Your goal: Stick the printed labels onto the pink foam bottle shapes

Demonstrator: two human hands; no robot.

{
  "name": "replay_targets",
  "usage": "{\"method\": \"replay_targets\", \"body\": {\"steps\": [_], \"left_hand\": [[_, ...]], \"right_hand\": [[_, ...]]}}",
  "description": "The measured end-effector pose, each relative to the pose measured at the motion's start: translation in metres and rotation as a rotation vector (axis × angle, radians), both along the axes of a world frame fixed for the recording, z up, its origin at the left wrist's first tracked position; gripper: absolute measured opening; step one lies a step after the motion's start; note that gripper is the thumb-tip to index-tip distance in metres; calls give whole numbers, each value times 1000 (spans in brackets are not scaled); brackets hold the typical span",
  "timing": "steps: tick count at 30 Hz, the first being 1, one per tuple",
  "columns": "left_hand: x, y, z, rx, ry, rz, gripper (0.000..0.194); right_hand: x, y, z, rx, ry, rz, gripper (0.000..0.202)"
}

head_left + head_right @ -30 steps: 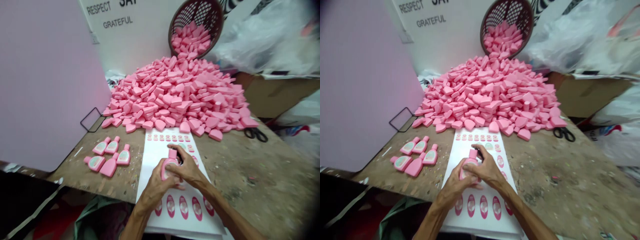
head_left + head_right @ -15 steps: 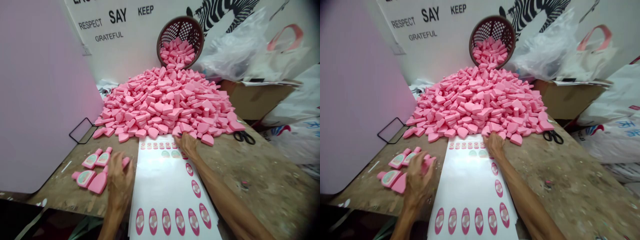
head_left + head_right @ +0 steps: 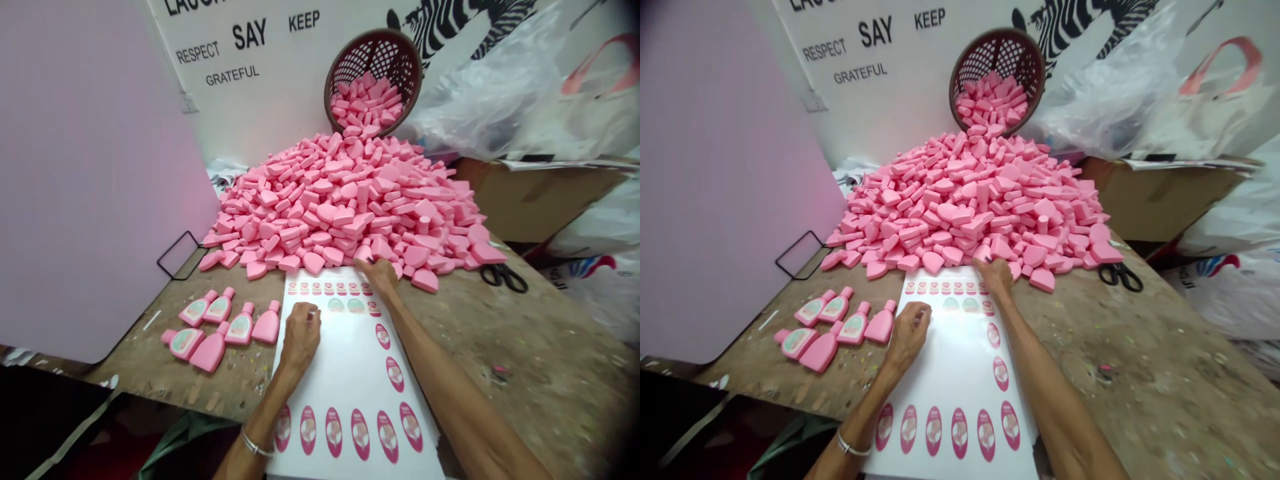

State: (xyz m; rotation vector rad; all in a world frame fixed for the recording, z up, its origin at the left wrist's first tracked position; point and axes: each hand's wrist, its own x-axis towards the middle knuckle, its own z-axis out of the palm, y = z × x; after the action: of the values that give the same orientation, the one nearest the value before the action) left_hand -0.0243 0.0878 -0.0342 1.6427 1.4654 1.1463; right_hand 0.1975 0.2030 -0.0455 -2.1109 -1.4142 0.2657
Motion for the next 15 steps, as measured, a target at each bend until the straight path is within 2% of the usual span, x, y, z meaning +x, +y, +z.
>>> {"method": "replay_targets", "body": {"steps": [3,6,7,9,12,15], "left_hand": [[-26,5,0,-7,31,148,15],[-28,3,10,-2,32,225,19],[-21,1,14,-25,-14,205,22],[-1,-7,19,-146,-221,74,31],[27,-20,20,-374,-637,-162,40],[38,-21,14,-436,-796,-161,42]], "right_hand": [[10,-10,6,-27,159,-38,53],[5,-50,14,-25,311,34,48],[-3,-68,17,-34,386,92,47],[-22,-105,22,-82,619,300,45],[-40,-143,22,-139,672,498,41],[-28,-142,12,-53,530,431,36]]}}
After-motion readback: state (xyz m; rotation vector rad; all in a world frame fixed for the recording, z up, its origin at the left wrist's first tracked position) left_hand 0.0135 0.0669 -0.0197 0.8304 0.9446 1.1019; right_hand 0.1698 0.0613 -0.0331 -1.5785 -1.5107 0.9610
